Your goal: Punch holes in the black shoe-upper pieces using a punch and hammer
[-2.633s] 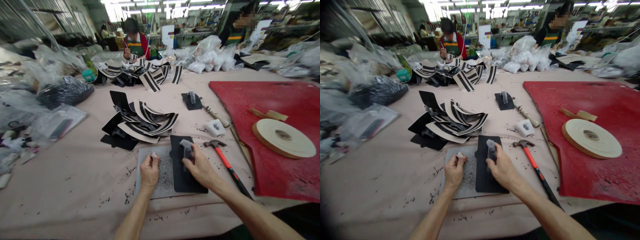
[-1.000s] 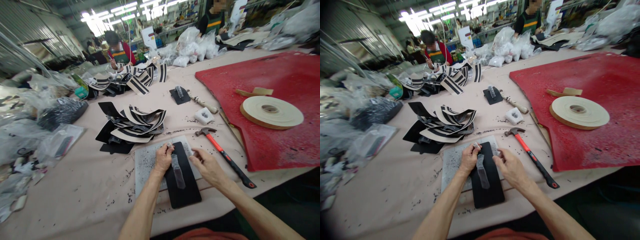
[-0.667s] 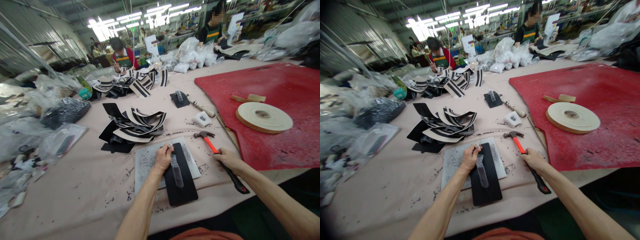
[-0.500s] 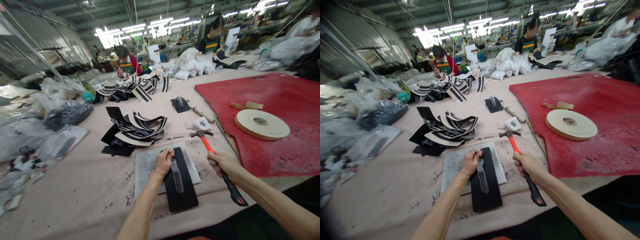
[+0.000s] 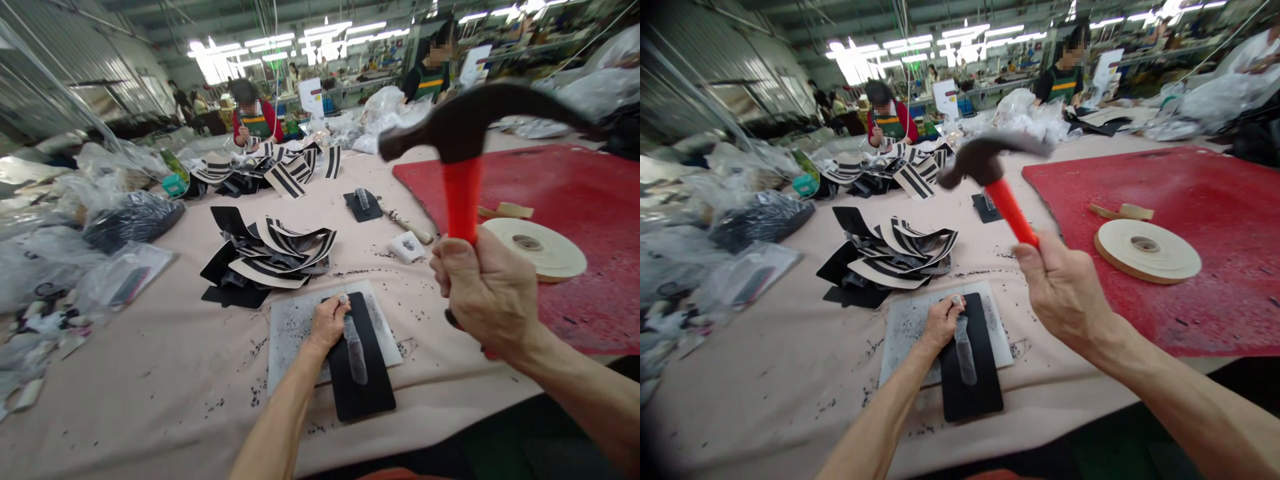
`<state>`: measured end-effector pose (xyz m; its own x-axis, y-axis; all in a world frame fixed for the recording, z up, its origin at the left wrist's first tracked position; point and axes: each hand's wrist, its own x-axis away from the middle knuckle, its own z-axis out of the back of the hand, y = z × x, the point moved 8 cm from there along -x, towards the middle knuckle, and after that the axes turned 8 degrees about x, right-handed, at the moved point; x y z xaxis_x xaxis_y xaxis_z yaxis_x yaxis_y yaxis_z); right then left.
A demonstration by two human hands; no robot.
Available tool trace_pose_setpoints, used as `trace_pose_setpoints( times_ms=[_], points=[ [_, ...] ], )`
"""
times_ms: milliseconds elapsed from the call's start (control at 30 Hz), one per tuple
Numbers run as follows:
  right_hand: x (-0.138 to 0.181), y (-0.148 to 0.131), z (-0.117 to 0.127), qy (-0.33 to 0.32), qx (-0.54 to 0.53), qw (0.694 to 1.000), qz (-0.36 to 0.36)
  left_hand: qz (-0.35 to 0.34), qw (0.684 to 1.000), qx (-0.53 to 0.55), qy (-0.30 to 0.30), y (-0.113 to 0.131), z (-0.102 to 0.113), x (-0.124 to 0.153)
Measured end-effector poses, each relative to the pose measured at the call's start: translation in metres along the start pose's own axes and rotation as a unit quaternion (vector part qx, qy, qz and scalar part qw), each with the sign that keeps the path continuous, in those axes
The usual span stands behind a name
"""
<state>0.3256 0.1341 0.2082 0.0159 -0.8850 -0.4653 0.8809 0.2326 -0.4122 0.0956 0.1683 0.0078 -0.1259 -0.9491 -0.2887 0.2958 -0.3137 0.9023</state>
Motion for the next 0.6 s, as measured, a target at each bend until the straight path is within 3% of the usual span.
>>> trace_pose_setpoints(
  times_ms=[33,100,200,267,400,533,600],
  points=[
    [0.003,0.000,0.000,0.026,-0.023,0.999,-0.015,0.000,1.000,-0.001,0.001,0.000,0.000,0.000],
    [0.017,0.000,-0.020,-0.010,-0.023,1.000,-0.004,0.004,1.000,-0.006,-0.005,-0.001,0.000,0.000],
    [0.043,0.008,-0.073,-0.202,0.063,0.976,0.059,0.013,1.000,-0.018,-0.017,-0.001,-0.003,0.001],
    [0.051,0.016,-0.087,-0.273,0.125,0.951,0.072,0.017,1.000,-0.018,-0.015,-0.001,-0.003,0.000],
    [0.037,0.017,-0.073,-0.216,0.128,0.967,0.035,0.026,0.999,-0.022,-0.007,-0.005,-0.001,-0.001],
    [0.047,0.013,-0.079,-0.273,0.154,0.946,0.081,0.031,0.998,-0.044,-0.020,0.001,-0.001,0.003],
    [0.054,0.019,-0.082,-0.268,0.159,0.946,0.094,0.046,0.997,-0.057,0.006,0.007,-0.002,0.004]
  ],
)
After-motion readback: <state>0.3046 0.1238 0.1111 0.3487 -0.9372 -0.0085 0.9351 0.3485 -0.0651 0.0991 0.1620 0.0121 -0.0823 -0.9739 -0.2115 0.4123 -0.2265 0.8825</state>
